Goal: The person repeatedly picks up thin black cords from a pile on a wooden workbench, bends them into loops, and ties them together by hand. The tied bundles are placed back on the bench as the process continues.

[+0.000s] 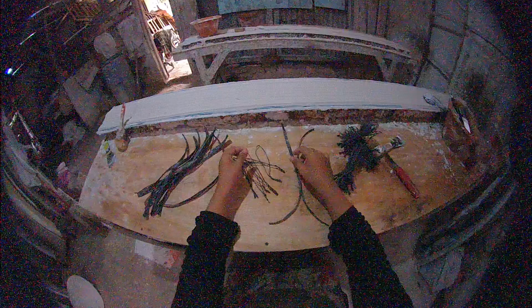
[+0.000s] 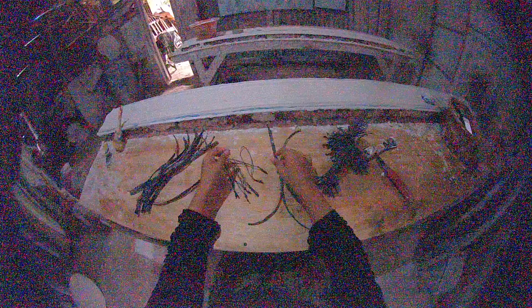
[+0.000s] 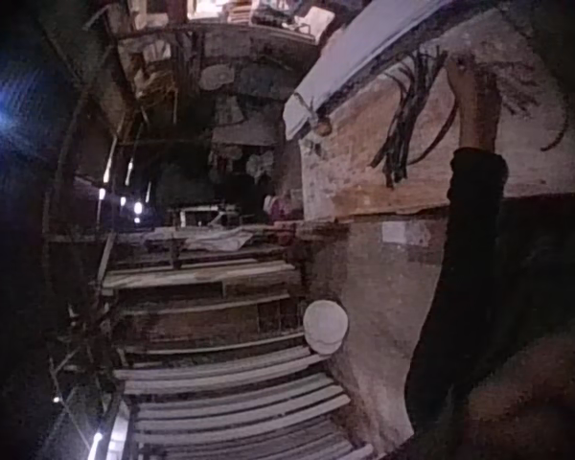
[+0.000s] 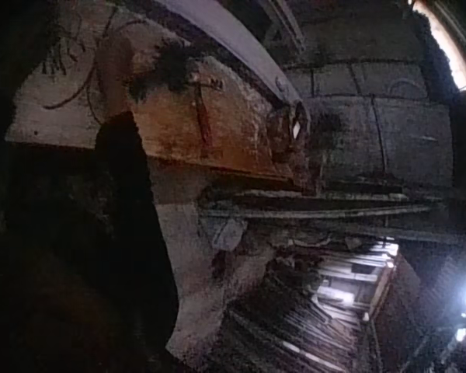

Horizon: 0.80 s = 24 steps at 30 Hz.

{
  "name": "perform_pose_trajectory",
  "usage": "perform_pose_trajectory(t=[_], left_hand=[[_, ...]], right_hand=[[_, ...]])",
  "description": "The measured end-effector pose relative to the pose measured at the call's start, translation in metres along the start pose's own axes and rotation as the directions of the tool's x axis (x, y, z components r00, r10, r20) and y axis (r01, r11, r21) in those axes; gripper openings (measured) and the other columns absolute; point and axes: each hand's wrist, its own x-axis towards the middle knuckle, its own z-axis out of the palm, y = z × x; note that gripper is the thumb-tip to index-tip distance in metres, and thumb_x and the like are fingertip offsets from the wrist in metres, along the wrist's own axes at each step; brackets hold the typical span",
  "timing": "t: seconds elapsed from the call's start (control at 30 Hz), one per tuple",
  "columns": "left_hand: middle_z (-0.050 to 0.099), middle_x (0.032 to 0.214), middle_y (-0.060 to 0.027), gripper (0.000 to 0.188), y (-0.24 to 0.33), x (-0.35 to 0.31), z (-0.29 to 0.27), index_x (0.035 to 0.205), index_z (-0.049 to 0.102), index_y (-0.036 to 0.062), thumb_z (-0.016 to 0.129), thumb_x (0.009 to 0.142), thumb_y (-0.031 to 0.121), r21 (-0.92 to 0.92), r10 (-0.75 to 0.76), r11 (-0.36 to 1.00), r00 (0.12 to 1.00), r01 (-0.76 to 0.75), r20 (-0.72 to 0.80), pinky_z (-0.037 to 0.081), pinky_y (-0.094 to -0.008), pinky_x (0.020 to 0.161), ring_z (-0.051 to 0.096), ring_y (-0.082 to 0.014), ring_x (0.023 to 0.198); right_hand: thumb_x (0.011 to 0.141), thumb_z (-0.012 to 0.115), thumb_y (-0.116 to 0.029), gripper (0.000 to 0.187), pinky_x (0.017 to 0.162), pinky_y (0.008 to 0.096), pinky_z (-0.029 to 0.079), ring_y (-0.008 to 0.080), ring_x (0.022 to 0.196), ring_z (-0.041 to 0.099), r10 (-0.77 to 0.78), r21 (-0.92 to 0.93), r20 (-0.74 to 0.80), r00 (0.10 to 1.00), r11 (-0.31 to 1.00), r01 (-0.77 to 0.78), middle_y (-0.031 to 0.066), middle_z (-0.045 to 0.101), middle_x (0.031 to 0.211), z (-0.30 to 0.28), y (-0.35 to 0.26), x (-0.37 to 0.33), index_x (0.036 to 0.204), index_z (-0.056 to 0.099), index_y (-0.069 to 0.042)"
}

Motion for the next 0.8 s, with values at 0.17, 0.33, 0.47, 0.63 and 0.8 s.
perform_pose_trajectory(t=[0.17,0.33,0.47,0.63,0.8], left_hand=[[0.047,0.089,-0.0022,0.02,0.0,-0.006,0.008,0.107,0.047,0.01,0.052,0.087,0.01,0.087,0.044,0.995,0.999,-0.046,0.025,0.044,-0.0278,0.059,0.049,-0.014,0.071],[0.044,0.096,-0.0025,0.015,-0.007,-0.011,0.009,0.099,0.052,0.0069,0.053,0.085,0.0,0.002,-0.076,0.997,0.989,0.077,0.126,0.048,-0.0241,0.054,0.052,-0.0122,0.07],[0.048,0.094,-0.0044,0.012,-0.006,-0.027,0.017,0.096,0.053,0.0039,0.051,0.085,-0.002,0.075,0.032,0.996,0.975,-0.049,0.221,0.049,-0.0238,0.055,0.054,-0.0111,0.069],[0.05,0.093,-0.0055,0.01,-0.036,0.01,-0.002,0.095,0.053,0.0027,0.051,0.086,-0.001,0.411,0.278,0.811,0.892,-0.416,0.356,0.051,-0.0251,0.057,0.056,-0.0123,0.071],[0.052,0.09,-0.0067,0.01,-0.032,-0.004,0.006,0.097,0.052,0.004,0.05,0.088,0.001,0.164,-0.037,0.986,0.956,-0.012,0.292,0.05,-0.0247,0.053,0.058,-0.0145,0.064]], right_hand=[[0.07,0.069,-0.023,0.029,0.069,0.0396,0.047,0.0293,0.075,0.061,0.01,-0.216,0.05,0.999,0.977,0.0,0.0129,0.063,0.079,0.009,0.029,0.011,0.094,0.062,-0.008],[0.068,0.07,-0.022,0.027,0.07,0.0411,0.047,0.0307,0.078,0.062,0.051,-0.228,0.04,0.998,0.973,-0.041,0.0143,0.064,0.085,0.018,0.044,0.014,0.092,0.066,-0.007],[0.069,0.068,-0.022,0.024,0.072,0.0405,0.048,0.0309,0.08,0.062,0.021,-0.226,-0.001,1.0,0.974,-0.021,0.015,0.064,0.086,0.022,0.049,0.015,0.086,0.067,-0.006],[0.068,0.069,-0.024,0.023,0.072,0.0403,0.048,0.0295,0.079,0.063,0.059,-0.089,-0.089,0.994,0.994,-0.067,0.014,0.064,0.083,0.021,0.052,0.016,0.083,0.067,-0.006],[0.065,0.071,-0.026,0.03,0.07,0.04,0.048,0.0281,0.077,0.063,0.109,-0.232,0.064,0.992,0.968,-0.091,0.0124,0.065,0.078,0.01,0.038,0.011,0.089,0.065,-0.009]])
